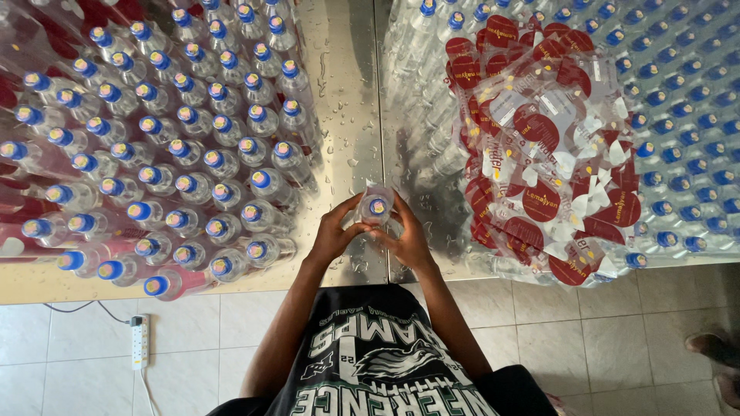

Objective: The person repeatedly picks up plastic water bottles from a table and wraps each one individually with a red and white plastic sleeve. The wrapped bottles are then placed into a growing stack on the right side of the table.

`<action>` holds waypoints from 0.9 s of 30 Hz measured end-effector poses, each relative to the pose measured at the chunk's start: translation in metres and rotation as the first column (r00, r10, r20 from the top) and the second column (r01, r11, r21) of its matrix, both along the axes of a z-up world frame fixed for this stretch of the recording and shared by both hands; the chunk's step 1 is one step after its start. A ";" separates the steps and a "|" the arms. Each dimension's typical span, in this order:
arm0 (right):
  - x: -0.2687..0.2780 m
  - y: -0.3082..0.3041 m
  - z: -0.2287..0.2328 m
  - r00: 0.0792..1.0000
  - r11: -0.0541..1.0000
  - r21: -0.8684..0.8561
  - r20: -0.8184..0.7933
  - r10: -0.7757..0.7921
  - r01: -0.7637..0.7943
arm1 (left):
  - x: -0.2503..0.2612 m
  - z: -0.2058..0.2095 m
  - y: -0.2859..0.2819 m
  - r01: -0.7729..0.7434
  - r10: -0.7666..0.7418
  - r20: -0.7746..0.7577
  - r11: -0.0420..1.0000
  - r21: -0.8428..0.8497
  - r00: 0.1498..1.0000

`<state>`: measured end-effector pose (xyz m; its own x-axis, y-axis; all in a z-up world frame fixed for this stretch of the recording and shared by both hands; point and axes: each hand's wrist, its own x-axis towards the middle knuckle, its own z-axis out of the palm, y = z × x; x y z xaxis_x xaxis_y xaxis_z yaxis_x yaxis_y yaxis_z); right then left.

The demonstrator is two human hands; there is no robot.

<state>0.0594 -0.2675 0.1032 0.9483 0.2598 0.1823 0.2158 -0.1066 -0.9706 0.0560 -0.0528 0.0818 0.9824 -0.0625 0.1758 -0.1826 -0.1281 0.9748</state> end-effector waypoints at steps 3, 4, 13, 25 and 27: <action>-0.005 0.007 0.005 0.999 1.000 0.001 0.033 0.000 0.000 | 0.001 0.014 0.001 0.014 -0.014 0.028 1.000 0.013 1.000; -0.008 0.006 0.003 1.000 1.000 -0.002 0.027 -0.002 0.002 | -0.004 0.021 0.000 0.016 -0.016 0.023 1.000 0.011 1.000; -0.010 0.013 -0.006 0.999 0.999 0.022 0.043 -0.030 0.029 | -0.004 0.024 -0.004 0.017 -0.015 0.060 0.999 -0.035 0.998; -0.017 0.030 0.010 0.996 0.995 0.032 -0.020 -0.090 0.091 | -0.012 0.017 -0.009 -0.016 0.020 0.035 0.994 -0.109 0.999; -0.022 0.025 0.017 0.994 0.995 0.038 -0.059 -0.094 0.096 | -0.015 0.018 -0.010 -0.044 0.048 0.051 0.996 -0.072 0.998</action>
